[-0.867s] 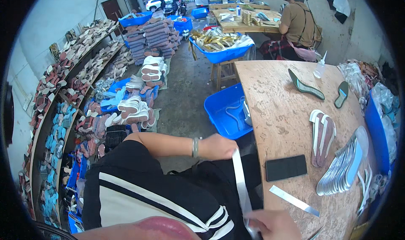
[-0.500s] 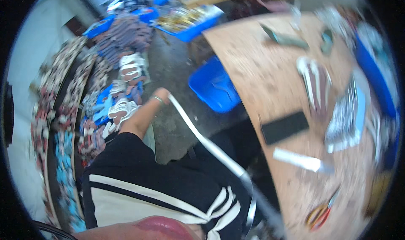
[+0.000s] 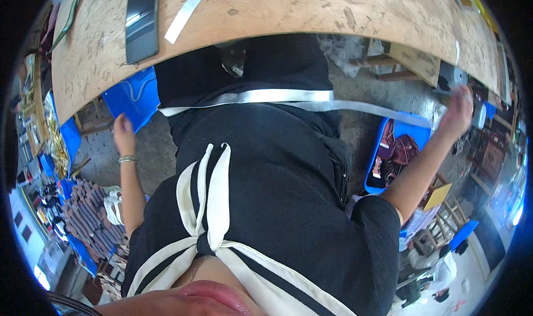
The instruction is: Applying a silver adhesive material to the toe and heel area of a blue shoe insole.
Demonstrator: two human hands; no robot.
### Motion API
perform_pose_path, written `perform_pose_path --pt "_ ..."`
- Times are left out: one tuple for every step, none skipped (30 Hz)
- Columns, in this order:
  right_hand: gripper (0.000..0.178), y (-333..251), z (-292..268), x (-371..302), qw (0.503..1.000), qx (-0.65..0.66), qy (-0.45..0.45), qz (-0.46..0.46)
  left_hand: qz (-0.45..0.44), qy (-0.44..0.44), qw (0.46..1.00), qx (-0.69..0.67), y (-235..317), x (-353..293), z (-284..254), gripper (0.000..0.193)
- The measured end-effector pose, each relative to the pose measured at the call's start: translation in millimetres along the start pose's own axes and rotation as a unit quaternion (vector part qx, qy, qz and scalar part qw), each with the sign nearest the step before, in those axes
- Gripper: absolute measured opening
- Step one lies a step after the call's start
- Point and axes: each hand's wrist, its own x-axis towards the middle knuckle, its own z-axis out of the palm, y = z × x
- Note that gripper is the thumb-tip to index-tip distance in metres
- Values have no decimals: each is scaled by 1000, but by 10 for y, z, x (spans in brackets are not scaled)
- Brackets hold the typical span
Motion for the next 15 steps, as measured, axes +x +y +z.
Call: perform_pose_path --pt "25 -352 477 -265 988 -123 -90 -9 142 -17 989 38 570 -73 62 22" --pt "25 -605 788 -436 978 18 -172 119 172 -69 982 -33 1123 -56 87 20" --pt "23 -742 988 -594 941 11 -324 100 236 -95 964 -74 1597 -122 105 19" --pt "21 -960 1287 -759 894 40 -436 97 249 -151 949 -118 1974 -178 92 18" --pt "19 -1144 1563 -905 846 16 -520 115 257 -212 932 -141 2277 -210 77 20" --pt "18 -1172 1958 -1049 802 49 -588 94 261 -268 917 -141 2419 -242 80 24" --pt "18 -1284 2227 -1218 783 22 -621 25 313 -302 891 -127 2565 -210 151 29" --pt "17 -1367 2453 -1365 758 -7 -651 -46 367 -338 856 -133 2641 -165 269 34" --pt "15 -1357 2583 -1535 773 -61 -621 -120 384 -379 829 -145 2766 -145 373 33" --pt "14 -1353 2626 -1691 780 -124 -582 -193 407 -418 796 -163 2877 -139 474 31" --pt "14 -1346 2668 -1740 781 -127 -580 -194 410 -417 794 -165 2958 -107 545 31" --pt "12 -1342 2700 -1769 757 -159 -610 -170 400 -463 778 -143 3026 -75 611 30" --pt "10 -1346 2717 -1768 732 -190 -638 -146 390 -508 759 -120 3059 -51 644 28" --pt "10 -1329 2691 -1729 733 -191 -636 -146 392 -508 758 -120 3057 -35 652 28" --pt "9 -1293 2635 -1651 748 -200 -614 -156 360 -517 763 -142 3030 -9 648 27"
